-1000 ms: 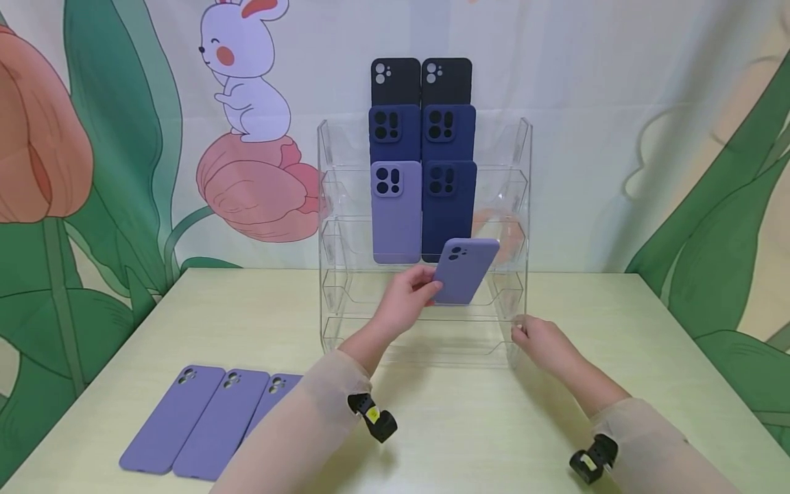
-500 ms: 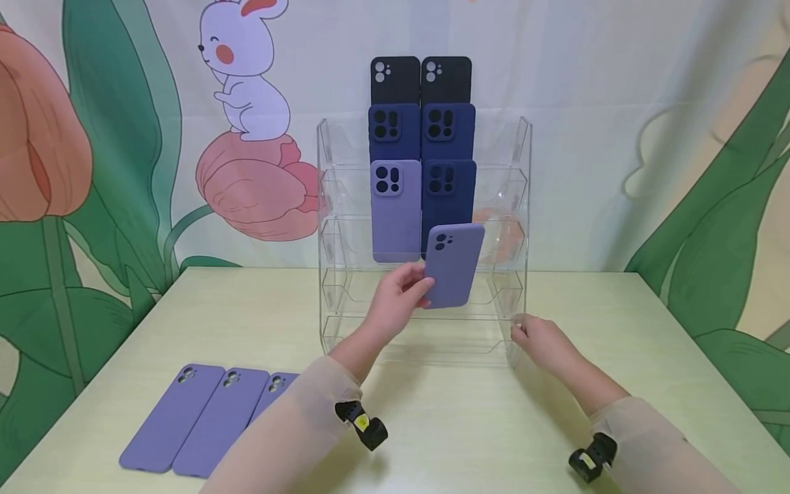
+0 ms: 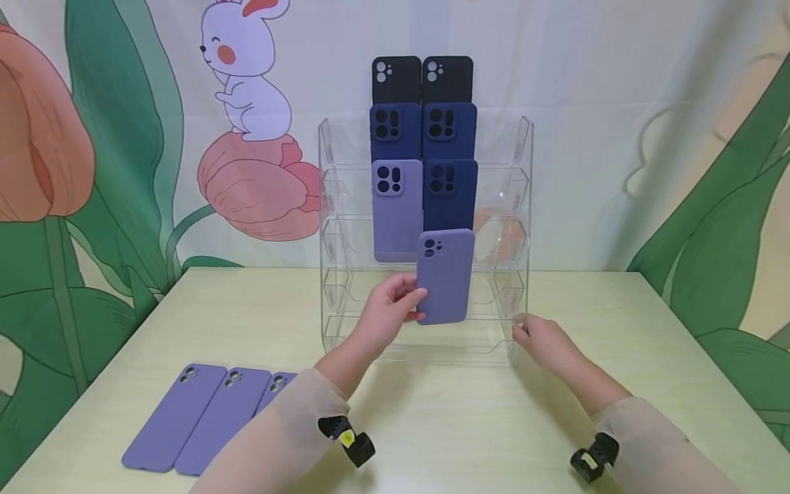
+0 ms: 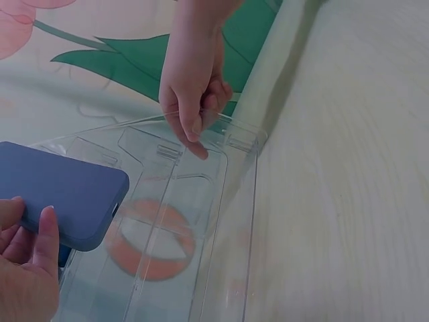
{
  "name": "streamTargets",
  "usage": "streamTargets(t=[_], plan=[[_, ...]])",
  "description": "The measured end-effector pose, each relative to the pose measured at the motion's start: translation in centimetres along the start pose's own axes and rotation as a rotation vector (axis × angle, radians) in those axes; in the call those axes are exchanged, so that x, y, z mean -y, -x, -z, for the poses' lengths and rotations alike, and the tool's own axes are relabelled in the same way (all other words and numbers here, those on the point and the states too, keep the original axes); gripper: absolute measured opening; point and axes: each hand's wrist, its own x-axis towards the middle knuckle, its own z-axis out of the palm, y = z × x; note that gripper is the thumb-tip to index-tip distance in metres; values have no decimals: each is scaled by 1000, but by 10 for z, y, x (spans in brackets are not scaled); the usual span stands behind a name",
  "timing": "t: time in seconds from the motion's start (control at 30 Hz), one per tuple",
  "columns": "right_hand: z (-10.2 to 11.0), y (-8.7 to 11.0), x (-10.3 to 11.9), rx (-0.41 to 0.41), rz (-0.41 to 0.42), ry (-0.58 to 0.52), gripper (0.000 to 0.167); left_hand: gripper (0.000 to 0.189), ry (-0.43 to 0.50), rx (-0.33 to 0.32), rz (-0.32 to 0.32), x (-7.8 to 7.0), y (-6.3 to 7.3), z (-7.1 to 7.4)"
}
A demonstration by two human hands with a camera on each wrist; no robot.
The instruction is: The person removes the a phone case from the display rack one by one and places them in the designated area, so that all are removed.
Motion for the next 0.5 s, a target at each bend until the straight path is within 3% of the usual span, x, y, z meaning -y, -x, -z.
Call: streamTargets(t=[0.5], plan=[[0,1,0,4,6,-3,44,18,37,27,54,1,13,6]])
